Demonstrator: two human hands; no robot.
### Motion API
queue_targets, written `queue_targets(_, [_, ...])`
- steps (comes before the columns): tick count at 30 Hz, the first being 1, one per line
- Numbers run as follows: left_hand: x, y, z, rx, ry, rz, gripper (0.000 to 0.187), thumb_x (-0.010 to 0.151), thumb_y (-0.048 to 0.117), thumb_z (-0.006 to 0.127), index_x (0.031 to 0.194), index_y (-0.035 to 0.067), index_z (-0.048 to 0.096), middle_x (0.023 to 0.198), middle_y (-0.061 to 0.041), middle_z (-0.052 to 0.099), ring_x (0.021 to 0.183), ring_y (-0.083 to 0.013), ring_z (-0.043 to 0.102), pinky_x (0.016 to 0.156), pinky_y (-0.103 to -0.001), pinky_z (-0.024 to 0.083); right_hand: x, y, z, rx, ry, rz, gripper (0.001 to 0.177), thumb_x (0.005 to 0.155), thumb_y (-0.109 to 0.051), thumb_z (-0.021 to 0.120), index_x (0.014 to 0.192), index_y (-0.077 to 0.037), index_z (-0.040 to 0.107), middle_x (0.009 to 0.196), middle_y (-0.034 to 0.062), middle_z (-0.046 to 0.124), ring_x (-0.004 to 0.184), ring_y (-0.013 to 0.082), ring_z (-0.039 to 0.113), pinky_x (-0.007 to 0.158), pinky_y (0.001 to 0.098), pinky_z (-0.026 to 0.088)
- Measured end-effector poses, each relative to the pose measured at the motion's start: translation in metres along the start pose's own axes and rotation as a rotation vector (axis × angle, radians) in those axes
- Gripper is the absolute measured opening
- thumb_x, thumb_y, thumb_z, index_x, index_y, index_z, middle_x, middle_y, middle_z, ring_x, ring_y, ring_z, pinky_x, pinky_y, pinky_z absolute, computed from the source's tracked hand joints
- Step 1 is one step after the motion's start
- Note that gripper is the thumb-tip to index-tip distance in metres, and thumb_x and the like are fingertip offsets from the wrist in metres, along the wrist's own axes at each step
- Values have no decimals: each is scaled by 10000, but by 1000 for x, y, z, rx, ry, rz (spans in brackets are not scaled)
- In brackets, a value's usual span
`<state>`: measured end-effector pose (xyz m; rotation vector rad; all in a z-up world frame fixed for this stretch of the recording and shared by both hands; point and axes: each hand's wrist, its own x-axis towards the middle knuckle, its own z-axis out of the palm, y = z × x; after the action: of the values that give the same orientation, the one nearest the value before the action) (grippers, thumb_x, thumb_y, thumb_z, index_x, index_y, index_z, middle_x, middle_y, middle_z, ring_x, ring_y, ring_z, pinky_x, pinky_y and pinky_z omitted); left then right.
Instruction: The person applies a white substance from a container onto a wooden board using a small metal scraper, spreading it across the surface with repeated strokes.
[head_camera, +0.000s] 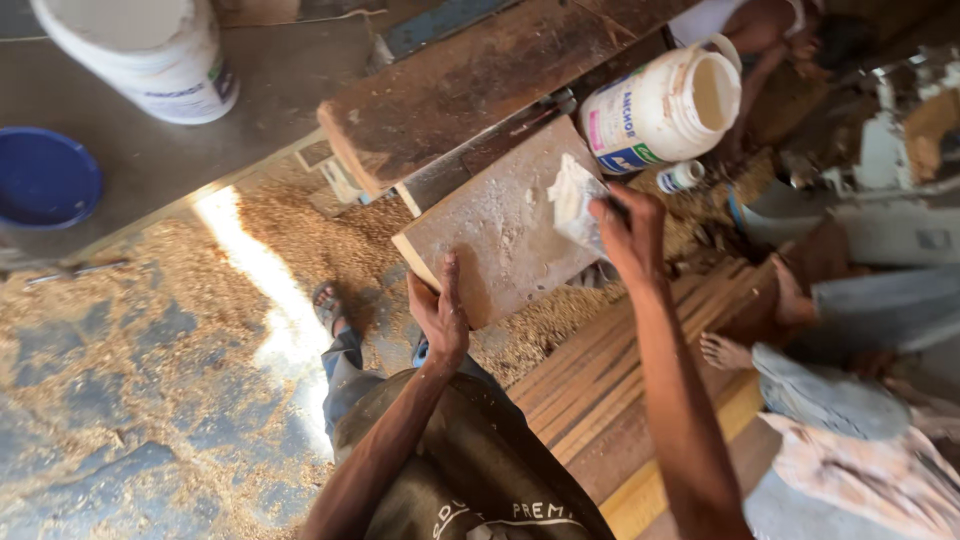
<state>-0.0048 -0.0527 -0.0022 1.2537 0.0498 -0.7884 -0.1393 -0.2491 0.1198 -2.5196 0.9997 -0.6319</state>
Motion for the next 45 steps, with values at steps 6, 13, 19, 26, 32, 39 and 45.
queue_targets(6, [11, 1, -1, 7, 65, -68, 490, 925, 404, 710, 1156, -21, 632, 1056, -136, 704, 921, -185, 634, 813, -346, 540, -30, 15, 31, -302, -249, -164, 498, 949, -11, 669, 1441, 26, 594, 1270, 183, 693, 1037, 288, 678, 764, 394, 624])
queue_targets(13, [18, -13, -8, 137, 88, -37, 541, 971, 429, 675, 1248, -31, 611, 1134, -140, 711, 1035, -211, 678, 902, -345, 562, -55, 33, 6, -460, -546, -342, 512, 808, 5, 756, 1312, 31, 671, 1357, 209, 650, 1063, 356, 657, 776, 419, 596])
queue_targets(19, [13, -11, -4, -107, 26, -29, 581, 894, 399, 741, 1235, -51, 603, 1090, -189, 718, 946, -225, 707, 831, -351, 596, -32, 34, -46, -574, -569, -676, 326, 853, -80, 746, 1175, -30, 739, 1206, 117, 733, 1085, 276, 690, 996, 455, 555])
queue_targets(26, [-4, -26, 7, 354, 282, 49, 511, 967, 524, 611, 1067, 24, 572, 803, -138, 613, 649, -205, 551, 540, -389, 484, 5, -11, -28, -412, -455, -1016, 289, 913, -5, 689, 1133, -170, 776, 1271, 57, 731, 1239, 209, 655, 1175, 453, 463])
queue_targets(32, [3, -39, 9, 403, 338, 243, 549, 932, 634, 542, 900, 87, 574, 667, -21, 555, 575, -150, 535, 499, -372, 468, 27, -34, 30, -587, -588, -1410, 325, 860, -100, 712, 1171, -190, 739, 1355, 54, 672, 1265, 201, 614, 1127, 446, 404])
queue_targets(39, [19, -71, 8, 453, 414, 242, 569, 945, 648, 567, 836, 90, 550, 669, -26, 467, 604, -155, 428, 521, -376, 407, 49, 8, 2, -774, -686, -1400, 382, 910, -86, 705, 1231, -294, 700, 1400, -34, 637, 1292, 134, 592, 1166, 412, 356])
queue_targets(45, [24, -75, 5, 452, 377, 216, 611, 931, 681, 545, 926, 72, 582, 706, -61, 555, 598, -153, 535, 514, -378, 505, 59, 24, -18, -704, -733, -1230, 453, 779, -132, 750, 1219, -236, 728, 1364, -7, 647, 1239, 168, 626, 1085, 442, 404])
